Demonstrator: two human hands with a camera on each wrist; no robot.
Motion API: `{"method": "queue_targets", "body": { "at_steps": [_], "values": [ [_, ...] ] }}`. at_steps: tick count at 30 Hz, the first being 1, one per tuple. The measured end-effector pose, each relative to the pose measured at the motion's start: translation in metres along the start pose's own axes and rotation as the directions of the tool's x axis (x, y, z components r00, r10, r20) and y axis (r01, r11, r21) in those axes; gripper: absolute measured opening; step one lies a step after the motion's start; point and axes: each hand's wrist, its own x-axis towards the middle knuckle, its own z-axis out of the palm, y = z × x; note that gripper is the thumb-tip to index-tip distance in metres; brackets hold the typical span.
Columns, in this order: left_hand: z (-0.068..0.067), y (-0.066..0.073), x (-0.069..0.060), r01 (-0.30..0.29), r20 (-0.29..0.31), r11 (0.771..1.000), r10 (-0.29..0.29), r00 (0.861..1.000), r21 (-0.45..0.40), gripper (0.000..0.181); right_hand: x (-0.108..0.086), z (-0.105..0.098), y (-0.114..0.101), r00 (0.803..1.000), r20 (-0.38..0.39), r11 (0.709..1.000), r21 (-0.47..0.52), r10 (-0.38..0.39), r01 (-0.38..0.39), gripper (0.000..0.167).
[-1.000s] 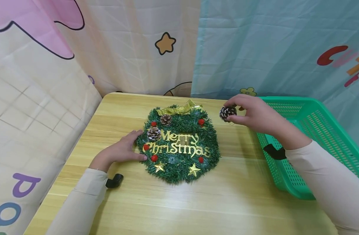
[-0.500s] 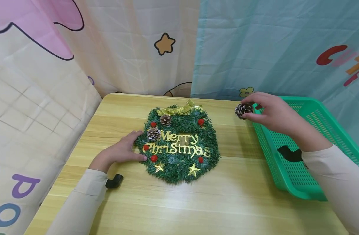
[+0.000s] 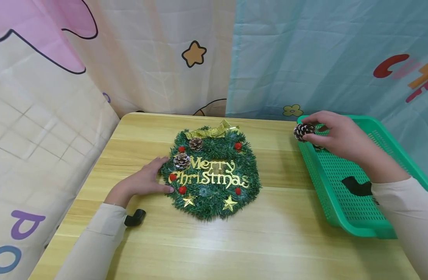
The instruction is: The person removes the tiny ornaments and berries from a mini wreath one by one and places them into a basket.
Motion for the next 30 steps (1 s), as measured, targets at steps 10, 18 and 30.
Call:
{"method": "queue_targets", "body": {
  "at_steps": [10, 18, 30],
  "values": [
    [0.0, -0.001, 0.001, -0.002, 0.0, 1.0, 0.002, 1.0, 0.003, 0.117, -0.006, -0.001, 0.027, 0.994, -0.002, 0.993, 0.035, 0.112, -0.112, 0.046],
    [0.0, -0.001, 0.002, -0.003, 0.003, 1.0, 0.003, 1.0, -0.002, 0.117, -0.008, -0.002, 0.052, 0.979, -0.009, 0.978, 0.061, 0.203, -0.202, 0.056],
    [0.0, 0.0, 0.0, -0.001, 0.001, 1.0, 0.001, 1.0, -0.01, 0.115, -0.011, 0.004, 0.086, 0.961, 0.037, 0.96, 0.048, 0.275, -0.277, 0.066]
  ]
}}
